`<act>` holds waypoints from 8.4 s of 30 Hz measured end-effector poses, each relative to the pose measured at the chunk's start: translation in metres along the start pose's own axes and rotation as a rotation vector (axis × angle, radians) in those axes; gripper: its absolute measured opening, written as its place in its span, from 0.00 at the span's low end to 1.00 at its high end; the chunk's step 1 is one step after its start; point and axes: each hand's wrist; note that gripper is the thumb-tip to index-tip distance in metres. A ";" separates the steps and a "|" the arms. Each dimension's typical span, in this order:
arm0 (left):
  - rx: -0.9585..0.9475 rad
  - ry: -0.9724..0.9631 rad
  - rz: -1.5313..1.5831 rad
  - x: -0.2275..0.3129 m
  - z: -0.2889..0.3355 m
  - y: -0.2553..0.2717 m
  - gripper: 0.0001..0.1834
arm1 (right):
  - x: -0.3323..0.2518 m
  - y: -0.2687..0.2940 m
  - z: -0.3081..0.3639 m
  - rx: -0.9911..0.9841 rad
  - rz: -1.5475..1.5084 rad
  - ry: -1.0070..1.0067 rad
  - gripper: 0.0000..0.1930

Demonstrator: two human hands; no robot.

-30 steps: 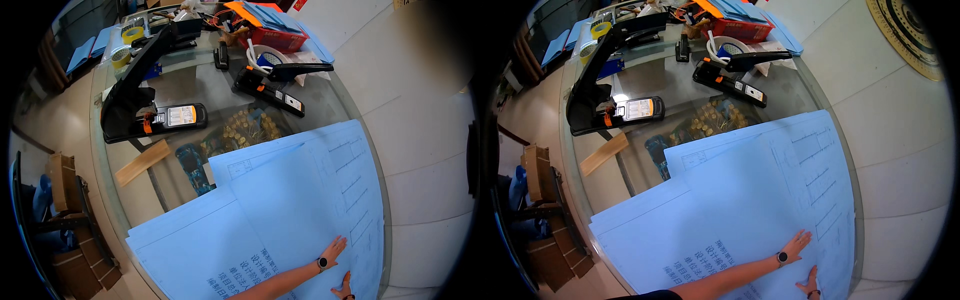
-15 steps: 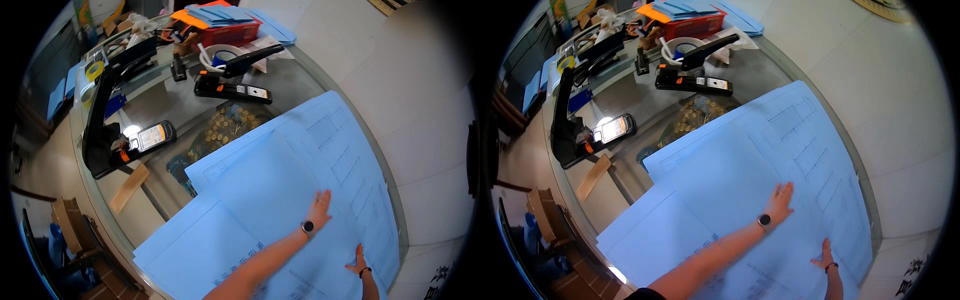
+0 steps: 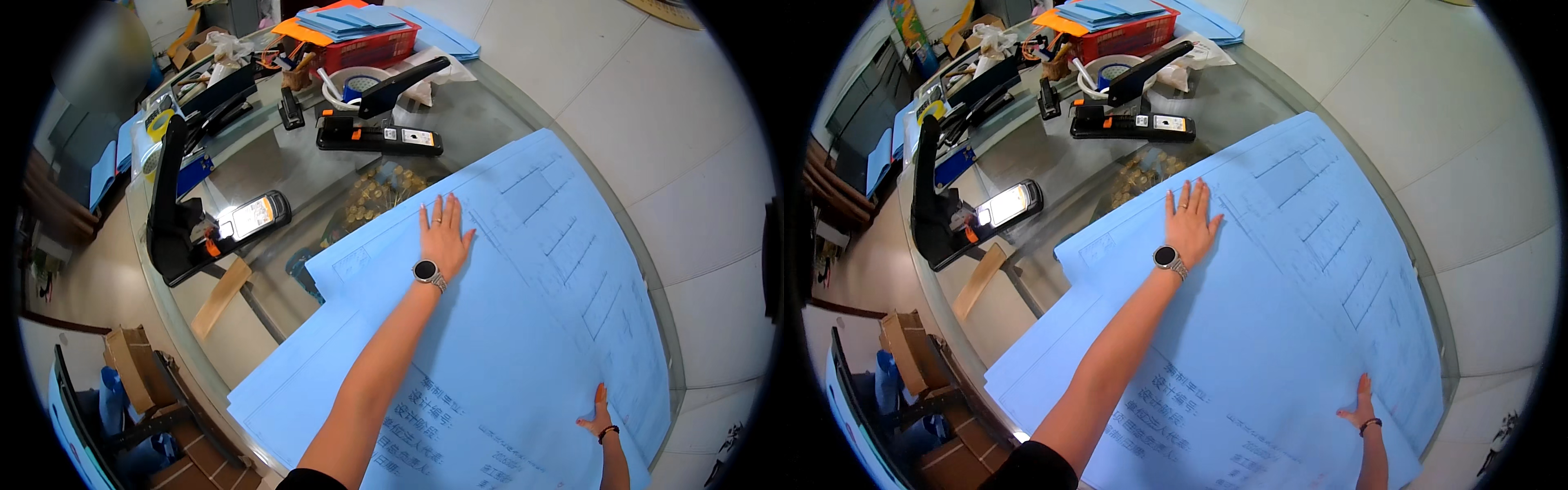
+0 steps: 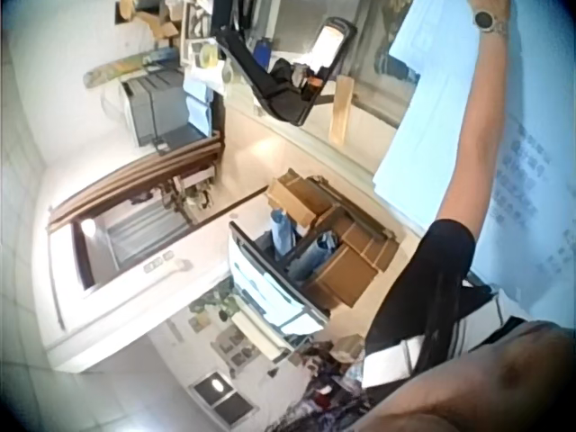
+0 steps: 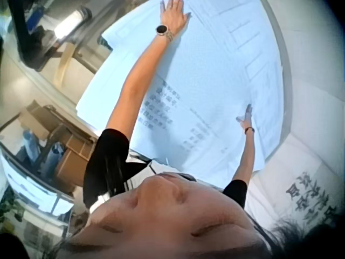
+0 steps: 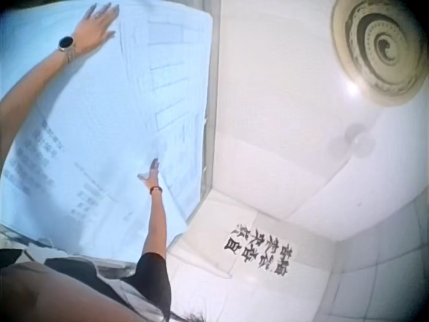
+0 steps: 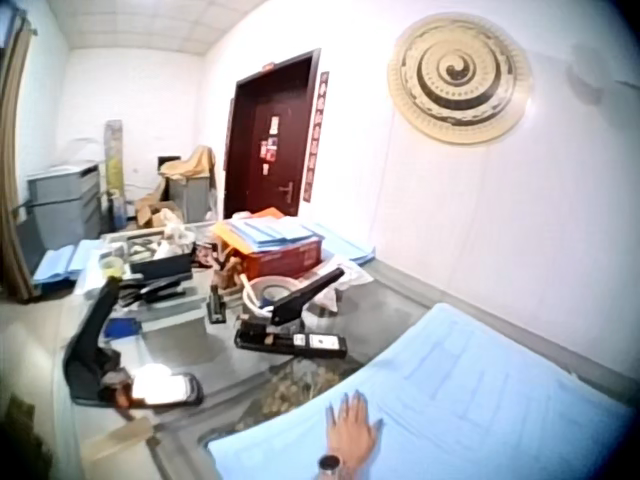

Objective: The person aligns and flips through large blue architectural drawings on a glass table and then folds the sheets using a wooden stick to crease the paper.

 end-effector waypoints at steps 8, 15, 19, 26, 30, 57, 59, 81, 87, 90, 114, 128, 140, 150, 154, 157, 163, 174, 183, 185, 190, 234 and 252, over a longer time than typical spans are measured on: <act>0.105 0.267 -0.145 -0.072 0.078 0.076 0.36 | 0.007 -0.003 0.000 0.004 0.019 0.037 0.65; 0.123 0.326 -0.193 -0.036 0.085 0.068 0.38 | 0.014 -0.005 0.001 0.009 -0.014 0.070 0.63; -0.124 -0.210 0.156 0.099 0.112 0.001 0.36 | 0.022 -0.009 0.000 0.033 0.042 0.093 0.60; -0.466 -0.824 0.228 0.288 0.224 -0.081 0.33 | 0.017 0.002 0.009 0.076 0.004 0.077 0.61; -0.458 -0.794 0.187 0.317 0.265 -0.088 0.33 | 0.012 0.006 0.007 0.062 0.030 0.043 0.61; -0.469 -0.751 -0.500 0.426 0.344 -0.068 0.32 | 0.500 -0.079 0.258 0.900 -0.078 -0.501 0.31; -0.453 -0.778 -0.528 0.423 0.343 -0.075 0.32 | 0.574 -0.083 0.292 0.862 -0.096 -0.626 0.31; -0.516 -0.811 -0.475 0.440 0.360 -0.093 0.29 | 0.867 -0.133 0.466 0.893 -0.138 -1.113 0.43; -0.475 -0.890 -0.464 0.439 0.356 -0.085 0.30 | 0.794 -0.200 0.560 0.897 -0.164 -1.211 0.40; -0.462 -0.788 -0.440 0.440 0.356 -0.087 0.32 | 0.751 -0.224 0.593 0.878 -0.220 -1.244 0.41; -0.380 -0.675 -0.605 0.384 0.310 -0.151 0.36 | 0.122 -0.320 0.734 0.450 -0.260 -1.183 0.46; -0.527 -0.679 -0.658 0.394 0.333 -0.114 0.44 | 0.070 -0.356 0.896 1.233 0.308 -1.827 0.11; -0.491 -0.861 -0.217 0.358 0.452 -0.033 0.44 | 0.080 -0.339 0.645 0.777 -0.325 -1.035 0.44; -0.511 -0.652 0.017 0.262 0.588 0.092 0.38 | 0.089 -0.259 0.483 0.595 -0.224 -0.275 0.32; -0.508 -0.386 -0.093 0.174 0.628 0.166 0.35 | 0.107 -0.297 0.490 0.743 -0.178 -0.264 0.29; -0.360 -0.047 -0.164 0.109 0.647 0.205 0.36 | 0.127 -0.309 0.511 0.750 -0.130 -0.257 0.25; -0.124 0.421 -0.083 -0.005 0.632 0.231 0.37 | 0.092 -0.302 0.537 0.706 -0.096 -0.720 0.29; 0.241 1.291 1.229 -0.117 0.499 0.226 0.30 | 0.119 -0.359 0.544 1.118 -0.769 -1.186 0.22; -0.244 1.392 1.444 -0.129 0.464 0.264 0.11 | 0.205 -0.412 0.563 1.572 -2.034 -1.328 0.11; -0.286 1.368 1.342 -0.121 0.465 0.271 0.10 | 0.202 -0.411 0.568 1.595 -2.035 -1.334 0.12; -0.194 1.377 1.374 -0.115 0.466 0.271 0.13 | 0.184 -0.392 0.576 1.441 -2.176 -1.170 0.12; -0.365 0.938 1.003 -0.106 0.506 0.265 0.12 | 0.092 -0.431 0.565 1.266 -1.840 -1.014 0.08; 0.012 0.241 -0.636 -0.313 0.230 0.257 0.30 | 0.129 -0.417 0.569 1.180 -1.006 -1.309 0.16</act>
Point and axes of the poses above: each hand's wrist, its own z-axis away from the middle knuckle, its own y-axis out of the back of the hand, x = y × z, and after that the axes turned 10 degrees about y, right-handed
